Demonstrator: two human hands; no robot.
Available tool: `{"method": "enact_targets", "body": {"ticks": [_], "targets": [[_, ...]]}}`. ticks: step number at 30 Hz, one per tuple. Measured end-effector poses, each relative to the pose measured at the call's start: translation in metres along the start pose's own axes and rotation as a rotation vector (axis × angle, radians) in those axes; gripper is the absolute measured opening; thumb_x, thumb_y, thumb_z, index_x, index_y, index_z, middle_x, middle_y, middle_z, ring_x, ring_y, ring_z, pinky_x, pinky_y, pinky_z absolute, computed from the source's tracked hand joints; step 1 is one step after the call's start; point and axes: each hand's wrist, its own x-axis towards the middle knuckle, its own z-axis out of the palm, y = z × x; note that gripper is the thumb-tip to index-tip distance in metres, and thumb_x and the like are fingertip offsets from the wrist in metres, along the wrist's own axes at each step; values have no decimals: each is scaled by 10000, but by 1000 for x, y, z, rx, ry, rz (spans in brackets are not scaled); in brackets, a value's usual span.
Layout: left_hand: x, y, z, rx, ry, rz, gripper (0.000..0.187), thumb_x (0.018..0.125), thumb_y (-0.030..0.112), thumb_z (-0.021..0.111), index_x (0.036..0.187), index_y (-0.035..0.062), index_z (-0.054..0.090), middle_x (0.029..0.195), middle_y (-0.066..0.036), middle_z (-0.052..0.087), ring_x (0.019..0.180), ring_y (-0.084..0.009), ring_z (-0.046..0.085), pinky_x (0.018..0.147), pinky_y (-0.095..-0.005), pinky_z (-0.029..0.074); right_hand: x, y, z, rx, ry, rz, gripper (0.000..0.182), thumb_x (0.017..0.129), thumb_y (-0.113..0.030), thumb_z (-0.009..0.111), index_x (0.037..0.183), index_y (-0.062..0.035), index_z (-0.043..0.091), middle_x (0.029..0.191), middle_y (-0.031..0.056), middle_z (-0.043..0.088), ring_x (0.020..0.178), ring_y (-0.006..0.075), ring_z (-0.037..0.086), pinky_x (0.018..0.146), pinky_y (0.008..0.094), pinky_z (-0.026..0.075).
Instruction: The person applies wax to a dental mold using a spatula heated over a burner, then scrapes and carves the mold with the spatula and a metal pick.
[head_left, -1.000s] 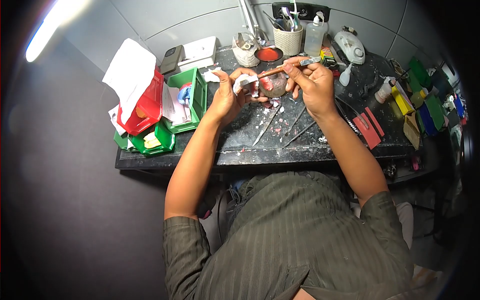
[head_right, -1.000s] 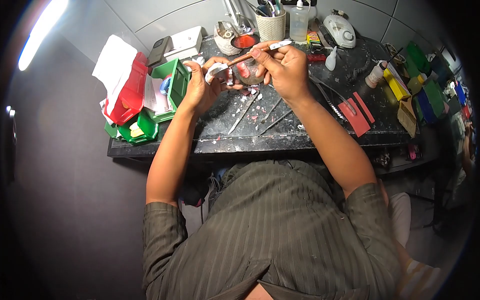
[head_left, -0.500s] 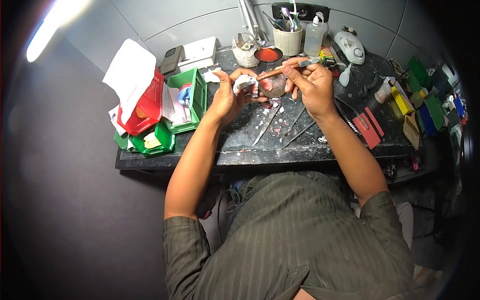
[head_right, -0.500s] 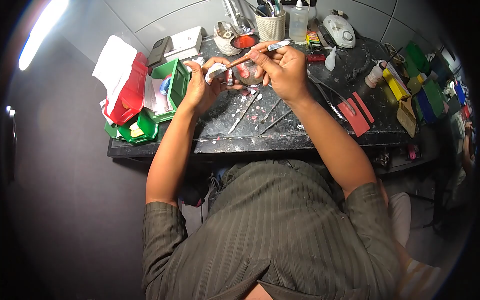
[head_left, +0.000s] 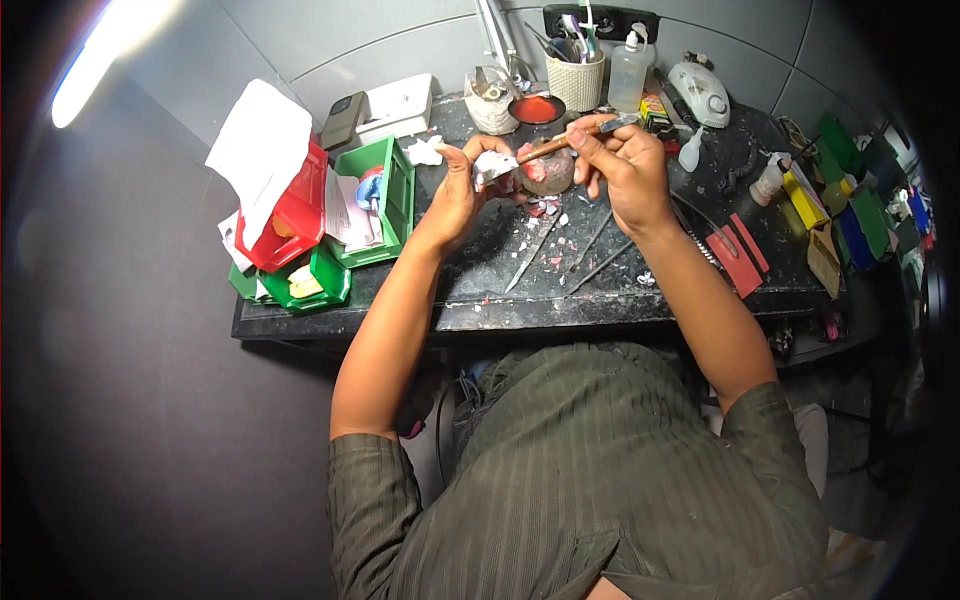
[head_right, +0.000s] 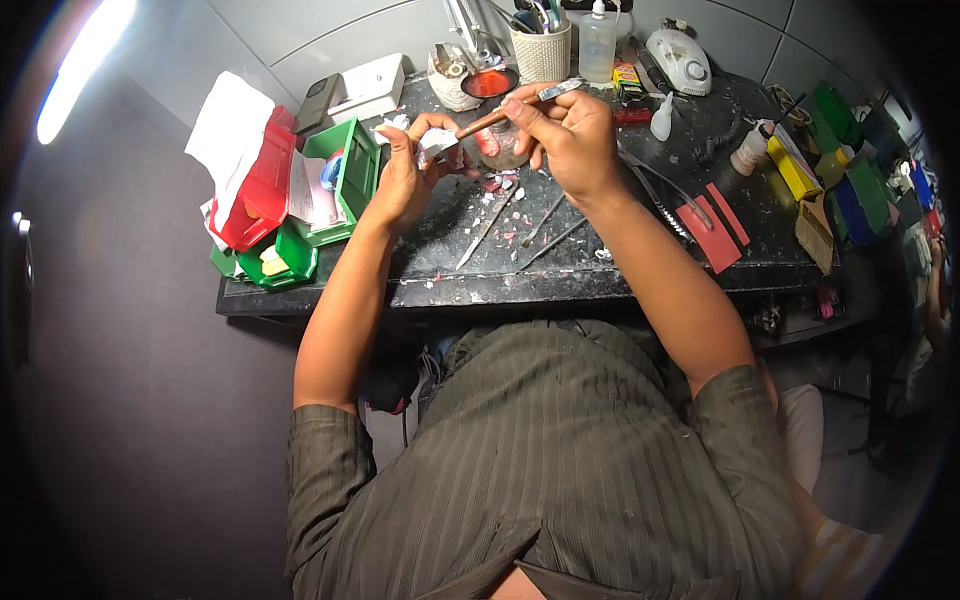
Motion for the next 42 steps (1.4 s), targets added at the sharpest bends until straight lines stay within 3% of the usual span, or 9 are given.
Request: {"method": "enact_targets", "body": {"ticks": [3,13,15,21,28,32,35,40,42], "targets": [[0,1,0,0,-12,-3,929,845,846,106,1128,63,519,950,-77,579,875,-165,576,831,-403,562,-1,1,1,-9,-28,21,140,930,-113,713,982,15,692,666,54,656,521,65,587,413,175,410],[0,0,-1,4,-5,15,927,846,846,101,1137,69,514,976,-85,591,888,-174,586,834,-406,559,-1,0,3,-27,-3,-14,151,932,-104,709,988,34,686,663,67,656,520,69,589,408,173,408],[0,1,1,-5,25,-13,942,825,861,134,1132,66,536,875,-52,538,875,-173,558,866,-448,546,-2,1,3,-34,19,-31,151,930,-101,710,985,38,685,662,70,655,520,69,588,406,172,407],[1,-2,-2,31,32,-8,961,808,873,126,1133,62,527,863,-51,536,879,-183,564,845,-426,541,-2,0,3,-51,1,-43,150,928,-101,714,978,39,689,663,70,654,505,62,574,402,174,404],[2,-2,-4,-14,88,-41,989,817,872,105,1123,41,545,846,-71,567,849,-210,597,777,-405,544,6,-2,-8,-69,155,-68,152,915,-101,729,976,33,693,695,70,666,522,73,591,404,181,401],[4,5,-10,-235,136,-106,1065,845,846,33,1098,-13,609,790,-141,618,782,-277,664,673,-409,568,20,-7,-37,-173,364,36,200,903,-146,750,956,34,682,765,69,684,529,92,604,413,196,406],[6,4,-19,-330,268,-211,1098,858,824,-10,1112,-63,586,875,-243,669,734,-356,694,547,-357,574,24,-8,-47,-207,392,84,231,898,-174,760,945,37,676,793,74,687,537,96,608,415,204,409],[6,-1,-31,-386,342,-295,1103,861,818,-28,1136,-74,560,949,-294,678,715,-328,686,510,-328,555,24,-7,-46,-227,384,96,236,898,-178,761,945,37,677,816,77,690,548,101,613,419,209,412],[6,0,-36,-524,268,-319,1136,860,820,-26,1165,-105,557,998,-305,681,698,-305,677,520,-316,563,24,-5,-46,-228,385,89,237,897,-179,763,946,37,678,816,77,691,550,103,615,419,210,412]]}}
